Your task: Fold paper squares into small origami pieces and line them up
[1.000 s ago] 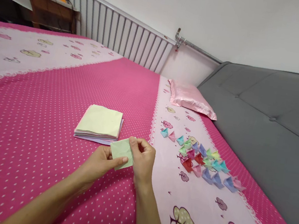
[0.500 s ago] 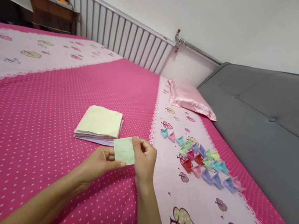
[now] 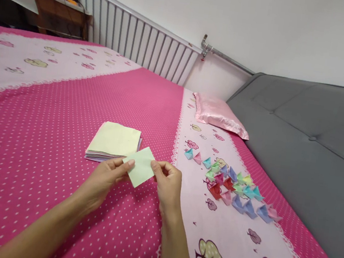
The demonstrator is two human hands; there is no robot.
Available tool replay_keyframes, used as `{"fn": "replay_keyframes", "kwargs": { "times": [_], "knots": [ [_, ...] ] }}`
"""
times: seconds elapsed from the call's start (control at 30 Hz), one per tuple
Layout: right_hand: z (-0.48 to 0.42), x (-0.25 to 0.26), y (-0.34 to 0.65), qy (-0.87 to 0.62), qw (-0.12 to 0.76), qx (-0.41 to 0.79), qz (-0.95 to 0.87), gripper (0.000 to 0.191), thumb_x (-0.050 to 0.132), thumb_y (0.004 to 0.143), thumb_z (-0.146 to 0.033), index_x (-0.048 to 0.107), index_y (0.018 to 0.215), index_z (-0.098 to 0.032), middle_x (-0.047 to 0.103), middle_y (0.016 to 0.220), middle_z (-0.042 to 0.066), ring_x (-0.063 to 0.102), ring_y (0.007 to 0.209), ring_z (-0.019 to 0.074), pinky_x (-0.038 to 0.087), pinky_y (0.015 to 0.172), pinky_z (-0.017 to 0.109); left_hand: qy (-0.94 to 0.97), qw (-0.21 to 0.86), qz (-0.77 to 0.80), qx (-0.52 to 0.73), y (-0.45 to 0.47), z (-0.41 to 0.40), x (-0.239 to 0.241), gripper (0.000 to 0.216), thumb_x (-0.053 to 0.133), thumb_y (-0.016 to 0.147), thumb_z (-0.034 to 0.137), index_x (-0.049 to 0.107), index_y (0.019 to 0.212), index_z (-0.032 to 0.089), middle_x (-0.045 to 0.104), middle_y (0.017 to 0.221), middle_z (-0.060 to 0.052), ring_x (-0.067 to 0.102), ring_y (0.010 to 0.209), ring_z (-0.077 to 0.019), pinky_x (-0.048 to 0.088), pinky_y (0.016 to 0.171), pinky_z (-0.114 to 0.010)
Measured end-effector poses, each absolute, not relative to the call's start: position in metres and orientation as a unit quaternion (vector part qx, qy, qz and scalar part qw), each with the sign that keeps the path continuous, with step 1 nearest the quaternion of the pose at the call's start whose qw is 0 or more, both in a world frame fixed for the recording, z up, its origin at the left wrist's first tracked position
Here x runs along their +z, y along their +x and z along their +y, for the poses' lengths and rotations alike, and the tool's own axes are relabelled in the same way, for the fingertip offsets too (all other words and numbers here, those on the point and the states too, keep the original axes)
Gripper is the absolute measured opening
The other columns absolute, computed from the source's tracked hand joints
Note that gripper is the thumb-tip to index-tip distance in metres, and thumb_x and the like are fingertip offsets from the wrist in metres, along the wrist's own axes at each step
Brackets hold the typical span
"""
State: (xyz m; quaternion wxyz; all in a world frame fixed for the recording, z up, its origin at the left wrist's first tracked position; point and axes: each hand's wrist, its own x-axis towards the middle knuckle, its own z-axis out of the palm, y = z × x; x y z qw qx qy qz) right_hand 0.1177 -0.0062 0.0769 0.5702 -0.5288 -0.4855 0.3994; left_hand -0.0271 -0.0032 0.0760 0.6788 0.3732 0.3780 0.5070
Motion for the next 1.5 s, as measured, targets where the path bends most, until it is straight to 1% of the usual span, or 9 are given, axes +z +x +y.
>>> {"fn": "replay_keyframes", "kwargs": {
  "times": [0.13,0.37,0.6,0.67,0.77,0.93,1.23,1.37,1.5],
  "knots": [
    [-0.007,0.080,0.122,-0.520,0.556,0.404,-0.507,0.023,0.064,0.071,-0.038,0.062,0.066,-0.015,0.054,0.059,-0.002,0.043,0.054,0.0091,0.035,0.053,0.022,0.397,0.662,0.411,0.485,-0.035,0.002,0.077,0.035,0.067,0.069,0.038,0.069,0.091,0.011,0.071,0.081,-0.010,0.064,0.072,-0.0167,0.046,0.067,-0.024],
    [-0.007,0.081,0.124,-0.520,0.556,0.398,-0.512,0.021,0.065,0.070,-0.035,0.062,0.064,-0.015,0.054,0.057,-0.003,0.043,0.053,0.0089,0.035,0.052,0.022,0.405,0.661,0.413,0.478,-0.036,0.001,0.079,0.028,0.067,0.068,0.036,0.071,0.082,0.012,0.070,0.074,-0.008,0.062,0.068,-0.0144,0.045,0.066,-0.022],
    [-0.006,0.081,0.125,-0.516,0.559,0.394,-0.516,0.020,0.066,0.070,-0.033,0.063,0.063,-0.015,0.055,0.057,-0.002,0.045,0.053,0.0088,0.037,0.052,0.021,0.410,0.663,0.404,0.478,-0.037,0.000,0.079,0.027,0.066,0.070,0.035,0.069,0.082,0.010,0.070,0.073,-0.007,0.062,0.069,-0.0142,0.046,0.068,-0.023],
    [-0.007,0.081,0.125,-0.516,0.550,0.391,-0.528,0.019,0.065,0.070,-0.033,0.063,0.064,-0.015,0.056,0.057,-0.002,0.045,0.053,0.0087,0.037,0.052,0.021,0.412,0.664,0.397,0.481,-0.037,0.000,0.079,0.027,0.067,0.069,0.033,0.068,0.084,0.010,0.070,0.073,-0.006,0.062,0.067,-0.0135,0.046,0.067,-0.022],
    [-0.007,0.080,0.126,-0.506,0.524,0.397,-0.559,0.018,0.064,0.072,-0.032,0.064,0.066,-0.015,0.057,0.059,-0.001,0.048,0.055,0.0097,0.038,0.053,0.022,0.416,0.660,0.397,0.484,-0.035,0.000,0.080,0.030,0.069,0.068,0.034,0.067,0.086,0.010,0.069,0.072,-0.006,0.060,0.061,-0.0118,0.045,0.061,-0.021],
    [-0.008,0.079,0.125,-0.483,0.470,0.416,-0.610,0.019,0.064,0.073,-0.033,0.065,0.066,-0.015,0.061,0.061,0.001,0.052,0.057,0.0113,0.042,0.054,0.023,0.423,0.650,0.415,0.476,-0.034,-0.002,0.080,0.033,0.067,0.068,0.039,0.067,0.080,0.009,0.065,0.065,-0.005,0.055,0.052,-0.0103,0.041,0.051,-0.020],
    [-0.008,0.078,0.125,-0.482,0.457,0.422,-0.617,0.021,0.064,0.072,-0.035,0.065,0.067,-0.015,0.062,0.063,0.001,0.054,0.058,0.0119,0.043,0.054,0.024,0.434,0.640,0.415,0.480,-0.036,-0.002,0.077,0.034,0.064,0.070,0.043,0.066,0.073,0.009,0.063,0.063,-0.006,0.053,0.052,-0.0109,0.038,0.050,-0.021],
    [-0.008,0.076,0.126,-0.498,0.448,0.448,-0.592,0.024,0.063,0.072,-0.038,0.064,0.072,-0.014,0.064,0.067,0.003,0.056,0.060,0.0131,0.044,0.057,0.025,0.423,0.647,0.425,0.471,-0.034,-0.001,0.075,0.033,0.065,0.068,0.042,0.066,0.075,0.009,0.062,0.062,-0.004,0.052,0.051,-0.0104,0.038,0.049,-0.021],
    [-0.007,0.073,0.128,-0.514,0.420,0.487,-0.567,0.028,0.064,0.071,-0.041,0.064,0.075,-0.013,0.065,0.070,0.005,0.058,0.063,0.0147,0.045,0.060,0.026,0.438,0.639,0.446,0.449,-0.031,0.002,0.069,0.039,0.064,0.067,0.043,0.065,0.084,0.008,0.065,0.065,-0.006,0.055,0.051,-0.0126,0.039,0.049,-0.022]
  ]
}}
